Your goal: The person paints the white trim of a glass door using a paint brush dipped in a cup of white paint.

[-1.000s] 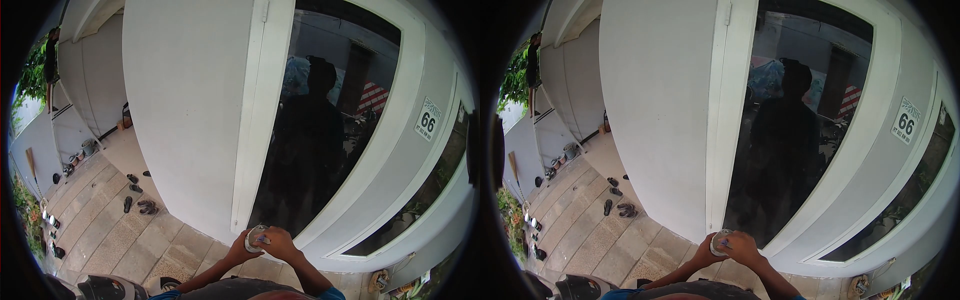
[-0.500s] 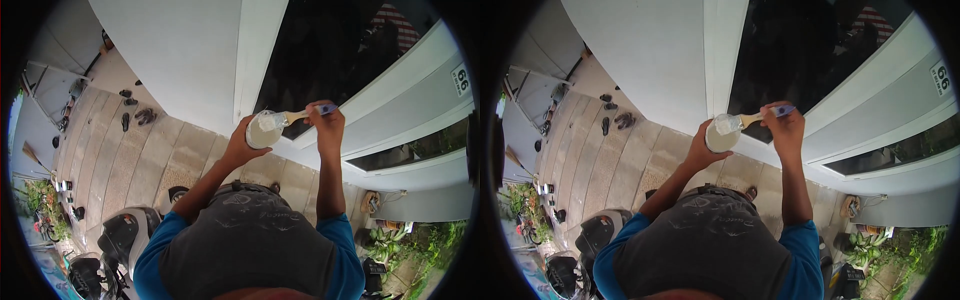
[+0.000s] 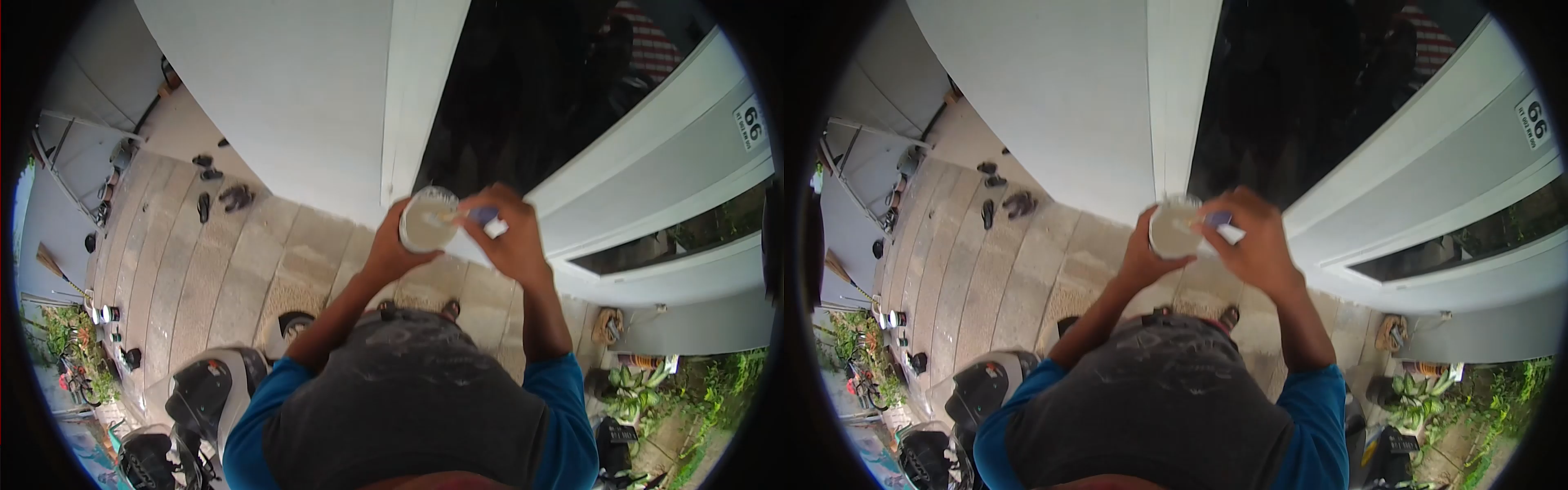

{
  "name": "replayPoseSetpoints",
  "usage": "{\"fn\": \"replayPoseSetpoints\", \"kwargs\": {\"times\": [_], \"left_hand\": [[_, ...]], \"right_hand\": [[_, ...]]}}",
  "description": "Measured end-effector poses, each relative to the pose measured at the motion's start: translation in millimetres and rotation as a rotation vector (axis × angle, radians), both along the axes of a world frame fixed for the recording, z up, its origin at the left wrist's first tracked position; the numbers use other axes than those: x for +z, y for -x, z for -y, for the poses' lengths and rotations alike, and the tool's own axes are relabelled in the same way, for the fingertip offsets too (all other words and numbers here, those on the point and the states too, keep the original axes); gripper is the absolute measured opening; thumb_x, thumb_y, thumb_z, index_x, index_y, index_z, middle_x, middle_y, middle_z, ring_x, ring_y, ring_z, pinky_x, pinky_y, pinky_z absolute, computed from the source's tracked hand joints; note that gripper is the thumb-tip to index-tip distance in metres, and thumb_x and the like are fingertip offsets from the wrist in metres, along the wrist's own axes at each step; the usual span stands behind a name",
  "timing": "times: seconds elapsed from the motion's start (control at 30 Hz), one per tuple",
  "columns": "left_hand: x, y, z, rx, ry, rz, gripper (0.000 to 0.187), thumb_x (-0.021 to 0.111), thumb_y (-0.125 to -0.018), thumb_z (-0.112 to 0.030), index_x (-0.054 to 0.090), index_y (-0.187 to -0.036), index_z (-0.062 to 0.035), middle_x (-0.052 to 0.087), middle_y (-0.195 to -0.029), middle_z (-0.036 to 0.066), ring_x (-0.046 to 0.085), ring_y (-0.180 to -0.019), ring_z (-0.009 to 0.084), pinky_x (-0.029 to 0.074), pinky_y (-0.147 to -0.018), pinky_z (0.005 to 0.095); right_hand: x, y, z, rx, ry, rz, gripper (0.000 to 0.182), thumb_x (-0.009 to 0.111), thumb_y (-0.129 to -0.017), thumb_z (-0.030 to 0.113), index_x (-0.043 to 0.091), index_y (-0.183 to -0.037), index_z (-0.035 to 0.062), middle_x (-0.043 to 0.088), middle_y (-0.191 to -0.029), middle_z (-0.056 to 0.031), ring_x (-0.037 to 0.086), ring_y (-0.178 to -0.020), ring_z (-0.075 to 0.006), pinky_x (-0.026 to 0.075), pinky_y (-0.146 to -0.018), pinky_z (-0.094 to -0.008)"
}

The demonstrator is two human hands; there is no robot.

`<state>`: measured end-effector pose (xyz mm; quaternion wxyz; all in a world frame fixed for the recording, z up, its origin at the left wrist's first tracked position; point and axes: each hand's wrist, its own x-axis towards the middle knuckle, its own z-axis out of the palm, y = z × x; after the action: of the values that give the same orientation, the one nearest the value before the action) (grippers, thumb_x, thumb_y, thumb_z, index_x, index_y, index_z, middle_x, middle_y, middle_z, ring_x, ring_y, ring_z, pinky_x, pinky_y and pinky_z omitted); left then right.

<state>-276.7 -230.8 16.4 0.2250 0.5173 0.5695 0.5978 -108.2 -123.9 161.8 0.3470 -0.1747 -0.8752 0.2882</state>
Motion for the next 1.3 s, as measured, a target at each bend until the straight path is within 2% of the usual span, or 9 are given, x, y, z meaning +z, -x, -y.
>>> {"fn": "replayPoseSetpoints", "kwargs": {"times": [0.1, 0.3, 0.43, 0.5, 0.57, 0.63, 0.9, 1.1, 1.3], "left_hand": [[-1, 5, 3, 0.014, -0.028, -0.027, 0.096, 0.097, -0.063, -0.019, 0.046, -0.143, -0.0044, 0.058, -0.135, 0.015, 0.058, -0.127, 0.0301, 0.046, -0.107, 0.0389], [-26, 14, 10, 0.067, 0.003, 0.026, 0.093, 0.096, -0.065, -0.015, 0.045, -0.143, -0.0047, 0.059, -0.134, 0.015, 0.059, -0.125, 0.0294, 0.049, -0.104, 0.0402], [-34, 18, 13, 0.1, -0.004, 0.021, 0.092, 0.095, -0.066, -0.014, 0.044, -0.143, -0.0048, 0.061, -0.131, 0.015, 0.061, -0.123, 0.0288, 0.05, -0.102, 0.0401], [-37, 20, 14, 0.133, -0.016, 0.014, 0.091, 0.095, -0.067, -0.015, 0.044, -0.142, -0.0047, 0.061, -0.13, 0.016, 0.062, -0.121, 0.0301, 0.051, -0.101, 0.0407], [-44, 24, 13, 0.182, -0.018, 0.018, 0.09, 0.095, -0.068, -0.016, 0.044, -0.141, -0.0042, 0.062, -0.13, 0.017, 0.063, -0.119, 0.0314, 0.052, -0.099, 0.0414], [-48, 28, 11, 0.224, -0.031, -0.006, 0.089, 0.095, -0.068, -0.018, 0.044, -0.14, -0.0037, 0.061, -0.129, 0.018, 0.063, -0.119, 0.0325, 0.052, -0.099, 0.0421], [-56, 62, -18, 0.31, -0.006, 0.02, 0.087, 0.095, -0.068, -0.018, 0.045, -0.138, -0.0039, 0.06, -0.127, 0.018, 0.061, -0.119, 0.0335, 0.05, -0.099, 0.0429], [-51, 92, -63, 0.321, -0.007, 0.017, 0.09, 0.095, -0.067, -0.018, 0.045, -0.14, -0.0038, 0.059, -0.128, 0.018, 0.061, -0.119, 0.033, 0.05, -0.1, 0.0428], [-49, 119, -95, 0.274, 0.023, 0.022, 0.093, 0.097, -0.065, -0.018, 0.045, -0.14, -0.0038, 0.059, -0.129, 0.018, 0.061, -0.121, 0.0323, 0.05, -0.101, 0.0428]], "right_hand": [[-13, 14, 10, 0.041, -0.051, 0.038, 0.018, 0.084, -0.083, 0.017, 0.074, -0.096, 0.0069, 0.069, -0.084, -0.013, 0.066, -0.072, -0.0303, 0.053, -0.068, -0.0393], [-37, 38, 11, -0.003, -0.006, 0.118, 0.022, 0.084, -0.085, 0.02, 0.075, -0.1, 0.0053, 0.069, -0.084, -0.0123, 0.068, -0.072, -0.0255, 0.054, -0.066, -0.0349], [-44, 57, 17, 0.03, -0.284, 0.045, 0.02, 0.083, -0.084, 0.02, 0.074, -0.097, 0.0082, 0.068, -0.085, -0.0098, 0.066, -0.074, -0.0275, 0.054, -0.066, -0.0364], [-53, 64, 18, 0.083, -0.304, 0.054, 0.019, 0.082, -0.084, 0.02, 0.074, -0.098, 0.0089, 0.069, -0.086, -0.0087, 0.066, -0.077, -0.0275, 0.054, -0.066, -0.037], [-53, 71, 19, 0.102, -0.193, 0.106, 0.019, 0.08, -0.085, 0.019, 0.073, -0.099, 0.0089, 0.07, -0.087, -0.0079, 0.066, -0.079, -0.027, 0.054, -0.068, -0.0378], [-58, 82, 12, 0.12, -0.285, 0.1, 0.018, 0.079, -0.086, 0.021, 0.074, -0.099, 0.0084, 0.07, -0.087, -0.0077, 0.066, -0.081, -0.0268, 0.054, -0.068, -0.0384], [-77, 127, -31, 0.226, -0.2, 0.093, 0.022, 0.075, -0.089, 0.024, 0.07, -0.102, 0.006, 0.069, -0.091, -0.0087, 0.064, -0.087, -0.0281, 0.055, -0.073, -0.0395], [-65, 148, -70, 0.144, -0.144, 0.107, 0.022, 0.076, -0.089, 0.024, 0.07, -0.099, 0.0049, 0.069, -0.089, -0.0094, 0.065, -0.086, -0.0287, 0.054, -0.073, -0.0387], [-65, 162, -104, 0.108, -0.024, -0.021, 0.023, 0.082, -0.086, 0.022, 0.072, -0.097, 0.0046, 0.065, -0.081, -0.0104, 0.063, -0.067, -0.0246, 0.05, -0.062, -0.0344]]}}
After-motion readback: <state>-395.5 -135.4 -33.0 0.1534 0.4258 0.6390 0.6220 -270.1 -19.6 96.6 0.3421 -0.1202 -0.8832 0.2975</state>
